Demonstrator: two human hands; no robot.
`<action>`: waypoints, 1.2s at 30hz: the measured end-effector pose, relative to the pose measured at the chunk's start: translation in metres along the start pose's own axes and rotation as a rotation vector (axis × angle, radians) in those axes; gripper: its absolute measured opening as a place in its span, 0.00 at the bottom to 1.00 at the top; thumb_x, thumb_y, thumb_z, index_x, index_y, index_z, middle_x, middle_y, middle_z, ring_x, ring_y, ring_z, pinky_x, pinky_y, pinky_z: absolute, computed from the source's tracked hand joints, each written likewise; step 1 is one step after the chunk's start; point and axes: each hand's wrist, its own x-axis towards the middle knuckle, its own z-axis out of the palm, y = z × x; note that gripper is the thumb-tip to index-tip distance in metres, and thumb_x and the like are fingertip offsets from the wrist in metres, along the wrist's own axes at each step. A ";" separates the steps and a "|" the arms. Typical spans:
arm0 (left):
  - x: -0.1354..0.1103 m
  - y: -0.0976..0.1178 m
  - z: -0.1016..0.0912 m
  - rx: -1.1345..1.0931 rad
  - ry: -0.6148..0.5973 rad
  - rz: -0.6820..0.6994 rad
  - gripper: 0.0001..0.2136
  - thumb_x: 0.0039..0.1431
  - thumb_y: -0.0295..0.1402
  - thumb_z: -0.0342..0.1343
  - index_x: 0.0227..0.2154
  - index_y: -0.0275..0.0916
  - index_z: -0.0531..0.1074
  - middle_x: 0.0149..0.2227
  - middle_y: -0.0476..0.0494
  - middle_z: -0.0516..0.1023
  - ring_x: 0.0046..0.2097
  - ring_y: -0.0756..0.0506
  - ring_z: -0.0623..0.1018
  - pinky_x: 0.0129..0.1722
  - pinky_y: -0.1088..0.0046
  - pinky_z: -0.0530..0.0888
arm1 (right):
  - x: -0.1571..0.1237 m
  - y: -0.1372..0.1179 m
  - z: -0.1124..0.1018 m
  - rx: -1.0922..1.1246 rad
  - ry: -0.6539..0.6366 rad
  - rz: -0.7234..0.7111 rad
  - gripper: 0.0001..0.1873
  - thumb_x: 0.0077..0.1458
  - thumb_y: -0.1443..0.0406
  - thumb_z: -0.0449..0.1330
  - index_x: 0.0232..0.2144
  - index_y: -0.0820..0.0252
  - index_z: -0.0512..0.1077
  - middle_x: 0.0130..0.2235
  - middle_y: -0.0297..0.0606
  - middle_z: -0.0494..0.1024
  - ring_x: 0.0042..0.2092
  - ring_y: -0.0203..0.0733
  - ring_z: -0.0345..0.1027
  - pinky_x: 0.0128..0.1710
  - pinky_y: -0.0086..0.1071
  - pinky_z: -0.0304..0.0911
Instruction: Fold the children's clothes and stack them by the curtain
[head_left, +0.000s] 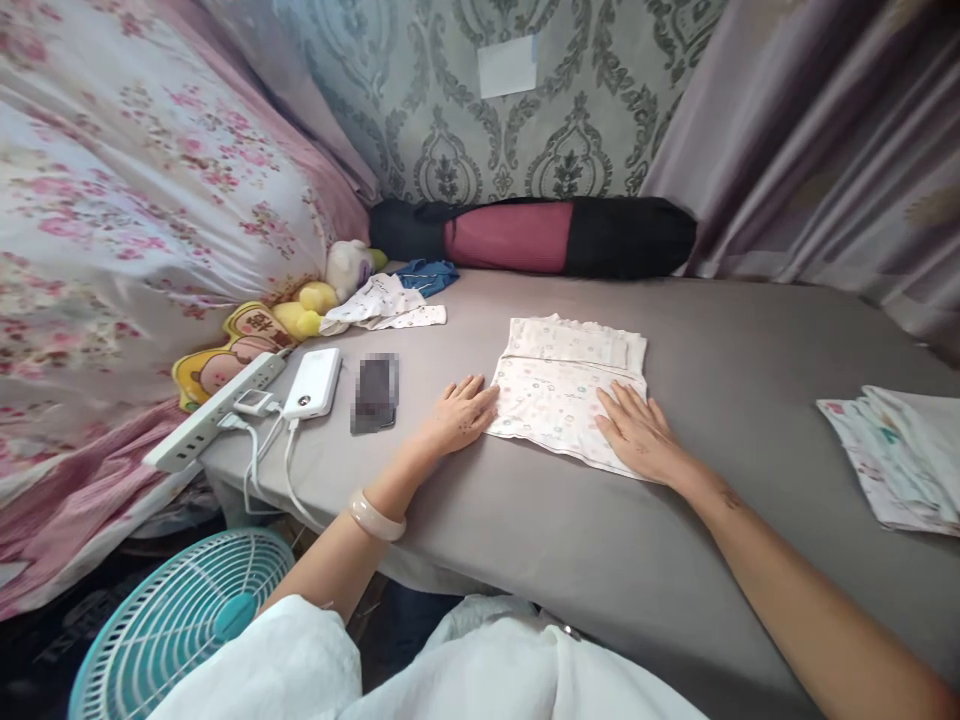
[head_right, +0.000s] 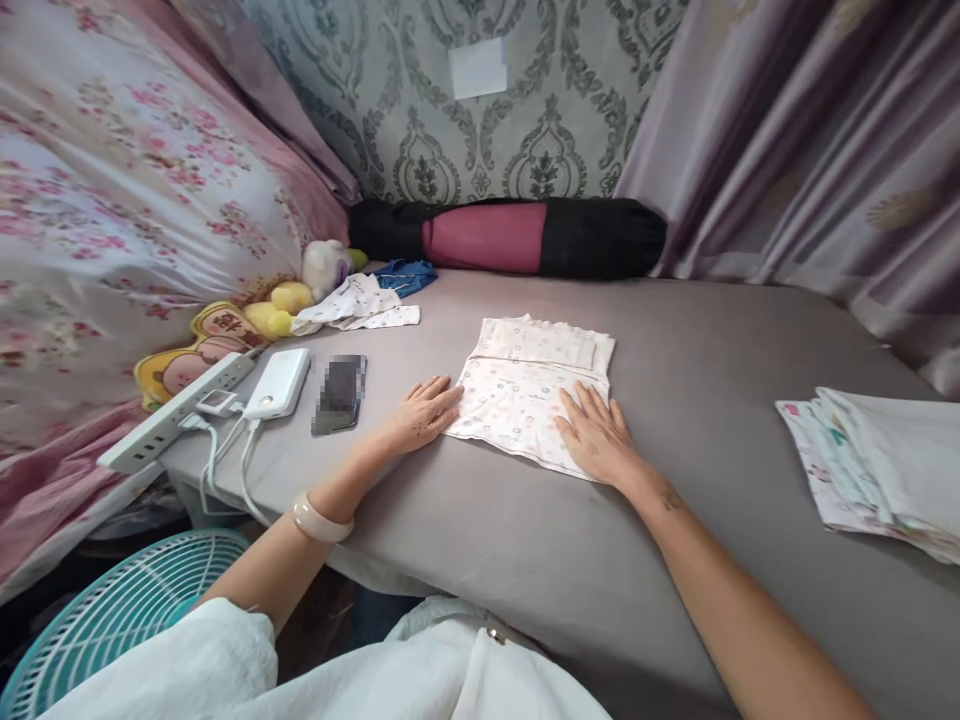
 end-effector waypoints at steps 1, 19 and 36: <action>-0.008 -0.001 -0.001 -0.010 0.028 -0.009 0.23 0.70 0.42 0.38 0.63 0.44 0.62 0.69 0.37 0.57 0.69 0.36 0.56 0.66 0.54 0.56 | 0.000 0.002 0.002 -0.007 0.015 -0.004 0.34 0.67 0.52 0.34 0.69 0.57 0.52 0.72 0.42 0.46 0.72 0.50 0.37 0.69 0.53 0.38; -0.083 -0.077 -0.015 0.132 0.576 -0.600 0.15 0.63 0.40 0.50 0.45 0.42 0.77 0.40 0.37 0.70 0.47 0.37 0.71 0.51 0.57 0.68 | 0.003 0.013 0.018 -0.069 0.169 -0.061 0.31 0.67 0.54 0.38 0.67 0.57 0.58 0.69 0.45 0.55 0.70 0.53 0.46 0.66 0.55 0.47; -0.043 -0.037 -0.011 0.001 0.563 -0.276 0.13 0.66 0.40 0.49 0.44 0.40 0.75 0.43 0.38 0.72 0.46 0.39 0.71 0.52 0.58 0.68 | 0.001 0.008 0.013 -0.038 0.153 -0.044 0.32 0.68 0.52 0.35 0.66 0.59 0.59 0.70 0.45 0.54 0.70 0.52 0.44 0.67 0.54 0.45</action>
